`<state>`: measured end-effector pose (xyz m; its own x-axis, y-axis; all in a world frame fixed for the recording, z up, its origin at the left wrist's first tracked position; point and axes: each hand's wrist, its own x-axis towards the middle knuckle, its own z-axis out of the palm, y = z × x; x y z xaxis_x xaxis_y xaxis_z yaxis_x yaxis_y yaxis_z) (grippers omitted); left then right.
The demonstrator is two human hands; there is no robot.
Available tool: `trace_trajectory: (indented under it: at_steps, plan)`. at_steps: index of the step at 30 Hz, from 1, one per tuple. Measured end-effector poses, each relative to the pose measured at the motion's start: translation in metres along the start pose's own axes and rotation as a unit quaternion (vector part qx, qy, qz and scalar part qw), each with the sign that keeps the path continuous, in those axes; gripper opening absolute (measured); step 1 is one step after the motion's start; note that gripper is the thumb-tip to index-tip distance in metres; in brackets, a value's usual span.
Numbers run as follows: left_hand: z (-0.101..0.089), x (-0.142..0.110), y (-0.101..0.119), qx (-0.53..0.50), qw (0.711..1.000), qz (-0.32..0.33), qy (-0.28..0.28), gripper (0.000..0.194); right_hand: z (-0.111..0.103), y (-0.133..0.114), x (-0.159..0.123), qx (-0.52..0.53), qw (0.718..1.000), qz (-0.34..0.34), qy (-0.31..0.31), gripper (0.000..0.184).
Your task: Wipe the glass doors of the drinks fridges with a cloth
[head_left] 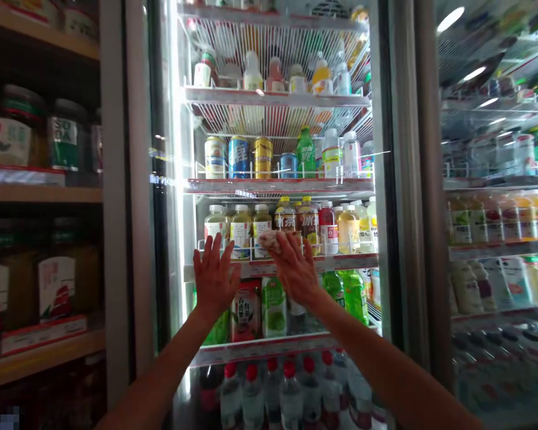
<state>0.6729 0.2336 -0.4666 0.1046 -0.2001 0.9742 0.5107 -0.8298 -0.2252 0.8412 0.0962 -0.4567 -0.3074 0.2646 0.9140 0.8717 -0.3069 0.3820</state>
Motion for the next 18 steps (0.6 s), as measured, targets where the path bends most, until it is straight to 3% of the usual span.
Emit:
trace_trajectory:
  at_steps: [2, 4, 6, 7, 10, 13, 15, 17, 18]
  plan:
    - [-0.003, -0.004, -0.003, -0.002, 1.0, 0.01, -0.009, 0.062, -0.01, 0.035, 0.006, -0.025, 0.996, 0.08, 0.016, 0.055]
    - [-0.005, -0.004, -0.001, -0.014, 1.0, 0.017, -0.009, 0.06, -0.021, 0.073, 0.018, -0.054, 0.969, 0.23, 0.068, 0.051]
    - [-0.004, 0.004, 0.01, -0.049, 0.999, 0.021, 0.005, 0.057, -0.025, 0.088, 0.032, -0.063, 0.942, 0.313, 0.105, 0.05]
    - [-0.001, 0.011, 0.019, -0.081, 0.996, 0.021, 0.016, 0.055, -0.024, 0.083, 0.038, -0.055, 0.947, 0.299, 0.101, 0.05]
    - [0.013, 0.042, 0.056, -0.208, 0.977, 0.03, 0.027, 0.049, -0.011, 0.037, 0.042, -0.003, 0.989, 0.143, 0.034, 0.055]
    - [0.029, 0.07, 0.089, -0.259, 0.965, 0.019, 0.02, 0.046, -0.004, 0.003, 0.025, 0.031, 0.995, 0.09, 0.011, 0.064]
    - [0.034, 0.083, 0.101, -0.234, 0.972, -0.003, 0.018, 0.046, -0.009, 0.011, 0.006, 0.047, 0.998, 0.038, 0.003, 0.066]
    - [0.037, 0.094, 0.109, -0.192, 0.981, -0.021, 0.012, 0.045, -0.018, 0.038, -0.01, 0.055, 0.998, -0.036, 0.007, 0.063]
    - [0.038, 0.099, 0.112, -0.17, 0.985, -0.024, 0.008, 0.041, -0.023, 0.055, -0.015, 0.05, 0.997, -0.041, 0.035, 0.059]
